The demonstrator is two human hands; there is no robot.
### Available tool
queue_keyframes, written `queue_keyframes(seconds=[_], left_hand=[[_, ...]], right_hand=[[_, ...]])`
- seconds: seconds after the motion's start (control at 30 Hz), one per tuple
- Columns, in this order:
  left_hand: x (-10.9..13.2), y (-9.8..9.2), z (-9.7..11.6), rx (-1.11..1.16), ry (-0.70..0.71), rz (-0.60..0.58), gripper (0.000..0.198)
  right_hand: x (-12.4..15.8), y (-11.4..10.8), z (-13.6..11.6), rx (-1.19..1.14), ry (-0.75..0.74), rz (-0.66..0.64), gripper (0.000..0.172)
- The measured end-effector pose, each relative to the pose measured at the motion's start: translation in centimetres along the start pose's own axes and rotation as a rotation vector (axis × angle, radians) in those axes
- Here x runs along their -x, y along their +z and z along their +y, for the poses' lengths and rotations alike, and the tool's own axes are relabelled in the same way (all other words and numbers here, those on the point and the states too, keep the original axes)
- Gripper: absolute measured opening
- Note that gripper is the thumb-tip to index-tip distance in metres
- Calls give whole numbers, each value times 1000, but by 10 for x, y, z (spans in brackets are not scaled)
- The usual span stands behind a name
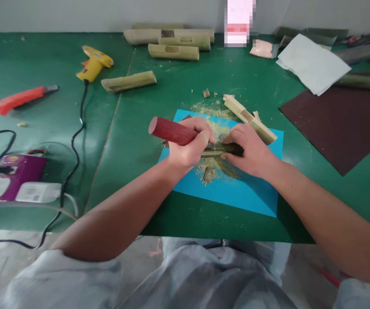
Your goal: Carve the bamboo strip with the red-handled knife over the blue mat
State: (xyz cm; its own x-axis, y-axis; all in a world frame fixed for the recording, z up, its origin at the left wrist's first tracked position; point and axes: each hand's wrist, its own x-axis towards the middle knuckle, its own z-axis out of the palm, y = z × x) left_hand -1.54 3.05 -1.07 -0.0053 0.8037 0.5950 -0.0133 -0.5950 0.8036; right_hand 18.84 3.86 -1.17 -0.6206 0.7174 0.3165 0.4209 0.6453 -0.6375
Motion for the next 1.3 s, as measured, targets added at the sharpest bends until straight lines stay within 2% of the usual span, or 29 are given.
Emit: queue_keyframes(seconds=[0.2, 0.37, 0.8, 0.93, 1.03, 1.3], left_hand=[[-2, 3, 3, -37, 4, 27, 25], [-2, 4, 2, 3, -8, 78, 32], [0, 1, 0, -8, 24, -22, 29], [1, 3, 1, -10, 81, 4, 29], [1, 2, 0, 0, 62, 33, 32], [-1, 2, 2, -28, 45, -6, 34]], right_hand=[[0, 1, 0, -3, -15, 10, 17], [0, 1, 0, 6, -3, 11, 17], [-1, 0, 0, 14, 4, 0, 19], [-1, -1, -1, 15, 16, -25, 20], [-2, -1, 0, 16, 21, -29, 20], [-1, 0, 0, 13, 9, -8, 20]])
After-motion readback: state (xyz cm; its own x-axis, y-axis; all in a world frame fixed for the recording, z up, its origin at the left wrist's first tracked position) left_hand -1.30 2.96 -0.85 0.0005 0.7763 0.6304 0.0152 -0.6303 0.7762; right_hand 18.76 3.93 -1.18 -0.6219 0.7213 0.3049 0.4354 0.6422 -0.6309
